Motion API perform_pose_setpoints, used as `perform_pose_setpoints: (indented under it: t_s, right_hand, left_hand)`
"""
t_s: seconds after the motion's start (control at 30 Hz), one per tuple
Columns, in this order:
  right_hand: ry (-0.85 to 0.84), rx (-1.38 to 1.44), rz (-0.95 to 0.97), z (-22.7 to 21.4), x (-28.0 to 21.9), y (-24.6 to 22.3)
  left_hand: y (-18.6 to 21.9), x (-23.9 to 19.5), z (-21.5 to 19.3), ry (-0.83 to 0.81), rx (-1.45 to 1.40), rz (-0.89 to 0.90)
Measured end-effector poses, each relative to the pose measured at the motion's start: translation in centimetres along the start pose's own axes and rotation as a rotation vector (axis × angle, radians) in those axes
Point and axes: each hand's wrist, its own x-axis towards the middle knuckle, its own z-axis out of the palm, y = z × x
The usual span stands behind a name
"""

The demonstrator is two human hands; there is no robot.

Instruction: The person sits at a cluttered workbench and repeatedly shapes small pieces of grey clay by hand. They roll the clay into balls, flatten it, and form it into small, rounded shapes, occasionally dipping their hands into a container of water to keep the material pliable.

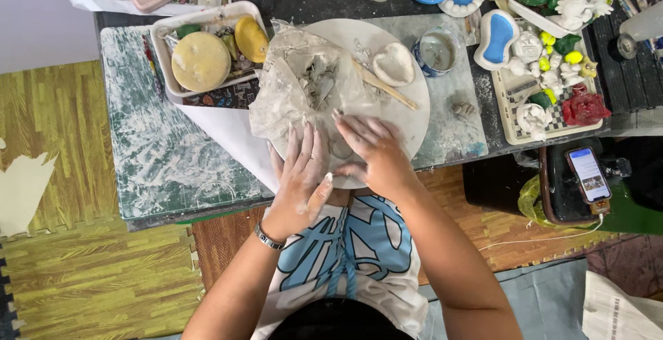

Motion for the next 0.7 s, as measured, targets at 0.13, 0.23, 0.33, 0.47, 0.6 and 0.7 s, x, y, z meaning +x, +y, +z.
perform_pose_setpoints:
  t_s: [0.13, 0.23, 0.33, 0.47, 0.6, 0.7]
  right_hand:
    - [-0.076, -0.238, 0.031, 1.0, -0.2, 0.3]
    - [-0.031, -0.323, -0.01, 1.9, -0.1, 0.6]
    - [0.008, -0.339, -0.072, 2.0, -0.3, 0.9]
    - [0.02, -0.234, -0.069, 0.9, -0.5, 0.8]
    - [-0.016, -0.294, 0.008, 0.4, -0.3, 0.2]
    - [-0.025, -0.347, -0.008, 0.9, -0.3, -0.1]
  left_hand:
    - [-0.3, -0.4, 0.2, 0.012, -0.049, 0.003]
    - [-0.5, -0.3, -0.1, 0.008, -0.082, -0.002]
    - [-0.4, -0.3, -0.2, 0.003, -0.1, -0.006]
    - [-0.3, -0.3, -0.3, 0.012, -0.087, 0.005]
    - [-0.4, -0.1, -0.4, -0.003, -0.096, -0.02]
    - [-0.5, -0.1, -0.2, 0.006, -0.052, -0.019]
